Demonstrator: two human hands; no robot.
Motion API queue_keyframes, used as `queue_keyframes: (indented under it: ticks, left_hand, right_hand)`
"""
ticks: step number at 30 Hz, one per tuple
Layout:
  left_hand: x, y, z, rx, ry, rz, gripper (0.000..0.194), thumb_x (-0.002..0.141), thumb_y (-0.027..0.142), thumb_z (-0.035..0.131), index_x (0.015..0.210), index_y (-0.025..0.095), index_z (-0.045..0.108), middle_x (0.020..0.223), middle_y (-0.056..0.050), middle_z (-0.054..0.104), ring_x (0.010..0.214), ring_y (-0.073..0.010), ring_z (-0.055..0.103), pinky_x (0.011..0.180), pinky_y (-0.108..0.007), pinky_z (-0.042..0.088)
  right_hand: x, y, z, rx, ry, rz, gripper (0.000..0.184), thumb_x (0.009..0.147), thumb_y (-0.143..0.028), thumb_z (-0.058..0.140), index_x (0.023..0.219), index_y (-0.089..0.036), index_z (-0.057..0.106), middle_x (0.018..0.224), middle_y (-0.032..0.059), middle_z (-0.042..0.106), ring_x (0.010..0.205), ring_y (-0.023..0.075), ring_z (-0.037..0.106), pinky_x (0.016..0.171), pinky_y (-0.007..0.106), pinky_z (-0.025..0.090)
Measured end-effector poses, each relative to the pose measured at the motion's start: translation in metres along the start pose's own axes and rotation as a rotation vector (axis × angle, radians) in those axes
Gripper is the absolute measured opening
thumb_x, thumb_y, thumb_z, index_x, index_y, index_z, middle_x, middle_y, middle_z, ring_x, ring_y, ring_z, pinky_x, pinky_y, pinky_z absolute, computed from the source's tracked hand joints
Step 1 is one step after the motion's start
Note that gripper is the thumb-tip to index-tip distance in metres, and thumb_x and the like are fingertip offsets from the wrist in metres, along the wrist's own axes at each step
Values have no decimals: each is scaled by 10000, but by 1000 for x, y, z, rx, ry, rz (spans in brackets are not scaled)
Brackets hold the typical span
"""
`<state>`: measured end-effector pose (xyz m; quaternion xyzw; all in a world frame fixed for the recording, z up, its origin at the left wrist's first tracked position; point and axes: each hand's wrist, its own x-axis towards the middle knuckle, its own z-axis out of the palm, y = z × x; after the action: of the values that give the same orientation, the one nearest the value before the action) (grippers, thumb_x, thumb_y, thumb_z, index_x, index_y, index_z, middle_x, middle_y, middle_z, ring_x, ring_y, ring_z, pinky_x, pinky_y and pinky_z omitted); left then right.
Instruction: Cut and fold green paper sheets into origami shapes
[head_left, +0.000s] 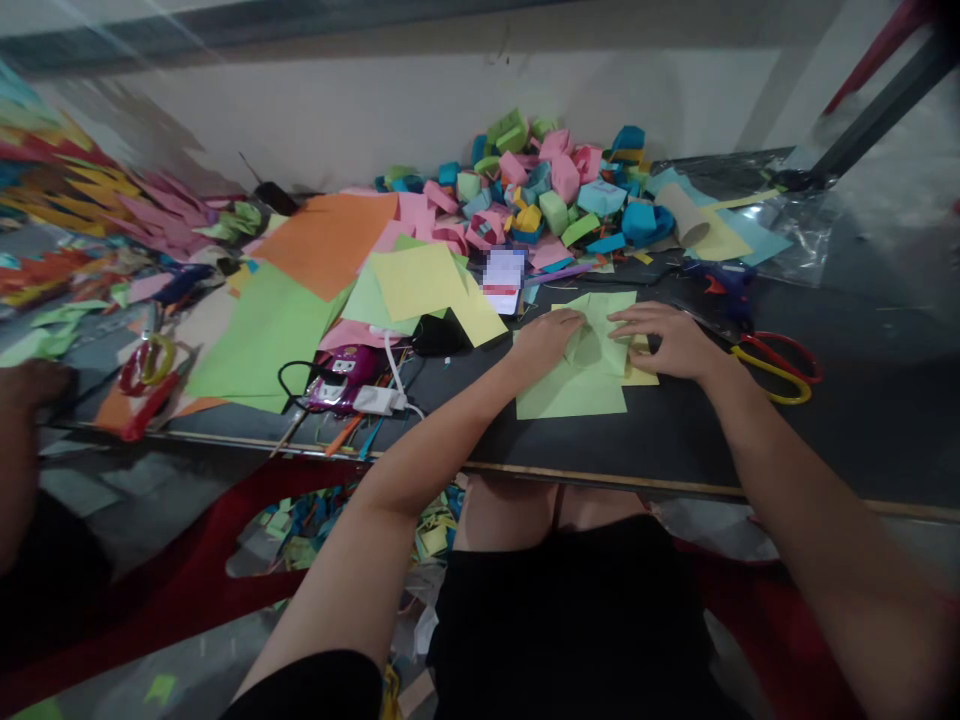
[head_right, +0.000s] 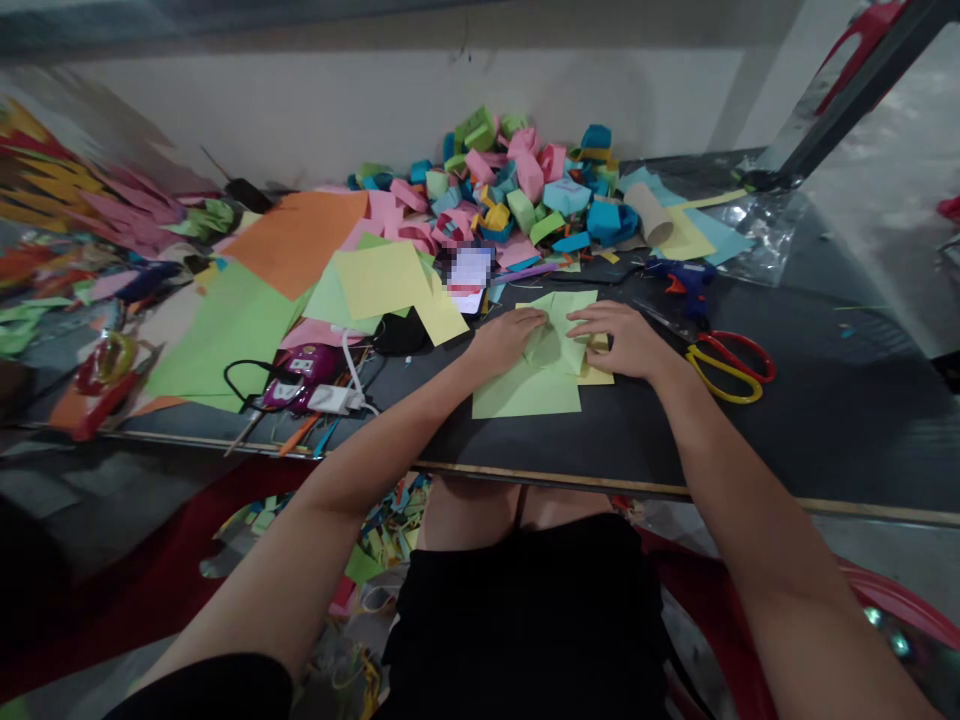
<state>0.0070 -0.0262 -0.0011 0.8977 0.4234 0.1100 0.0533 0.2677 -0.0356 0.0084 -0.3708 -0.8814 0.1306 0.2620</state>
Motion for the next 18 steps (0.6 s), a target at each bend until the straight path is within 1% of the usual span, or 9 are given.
queue_keyframes:
  ticks: [4, 7, 9, 10, 12, 13, 15, 16, 18]
  left_hand:
    - [1, -1, 6, 13, 25, -1, 467, 1033, 60, 374, 1403, 174, 636, 1494, -69, 640, 1397, -160, 590, 1158, -280, 497]
    - [2, -1, 12, -7, 41, 11, 455, 1026, 61, 382, 1385, 157, 645, 1471, -90, 655, 1385, -162, 597, 1166, -295, 488]
    - [3, -3, 9, -28, 59, 16, 437, 1020, 75, 392, 1353, 156, 662, 1451, -97, 669, 1364, -169, 610, 1173, -315, 478]
    - [5, -6, 5, -36, 81, -2, 420, 1018, 93, 401, 1333, 157, 671, 1440, -98, 675, 1351, -179, 617, 1179, -331, 469]
    - [10, -18, -8, -37, 157, -116, 383, 1013, 157, 434, 1315, 155, 670, 1420, -110, 681, 1343, -217, 616, 1192, -368, 449]
    - [14, -27, -15, -23, 210, -238, 386, 1012, 210, 457, 1343, 146, 646, 1413, -133, 676, 1329, -250, 619, 1180, -395, 456]
    - [22, -46, -31, 33, 294, -513, 498, 992, 345, 525, 1433, 117, 562, 1419, -194, 643, 1358, -331, 579, 1174, -450, 442]
    - [27, -56, -37, 64, 294, -615, 600, 952, 410, 590, 1465, 106, 526, 1443, -216, 612, 1392, -367, 539, 1186, -467, 421]
    - [35, -72, -45, 114, 218, -741, 793, 872, 518, 671, 1488, 56, 486, 1478, -261, 560, 1422, -419, 485, 1196, -492, 395]
  right_hand:
    - [1, -1, 0, 23, -23, -17, 373, 699, -203, 674, 1017, -302, 842, 1324, 17, 752, 1239, 323, 689, 1091, 532, 502]
    - [0, -3, 2, 0, -46, 13, 243, 745, -283, 698, 930, -341, 844, 1281, -10, 771, 1272, 337, 663, 1133, 584, 415]
    - [0, -4, 2, -9, -74, 36, 190, 769, -312, 697, 886, -358, 840, 1240, -24, 787, 1277, 339, 655, 1159, 614, 346]
    - [0, -5, 3, -5, -89, 46, 183, 776, -312, 694, 876, -362, 838, 1220, -26, 793, 1269, 336, 659, 1163, 619, 328]
    - [0, -7, 3, 9, -116, 64, 188, 777, -299, 689, 871, -361, 838, 1199, -25, 800, 1250, 328, 669, 1160, 614, 324]
    - [0, -7, 3, 15, -125, 71, 190, 773, -293, 689, 870, -357, 839, 1197, -22, 801, 1242, 328, 673, 1158, 611, 328]
    - [1, -7, 4, 21, -140, 77, 189, 771, -289, 693, 870, -352, 842, 1203, -16, 800, 1239, 332, 674, 1158, 613, 333]
    - [1, -7, 4, 23, -144, 75, 190, 772, -289, 694, 871, -350, 844, 1207, -13, 798, 1239, 333, 673, 1156, 612, 341]
    - [0, -5, 5, 32, -143, 64, 193, 775, -286, 693, 875, -349, 846, 1204, -11, 800, 1230, 327, 677, 1140, 595, 379]
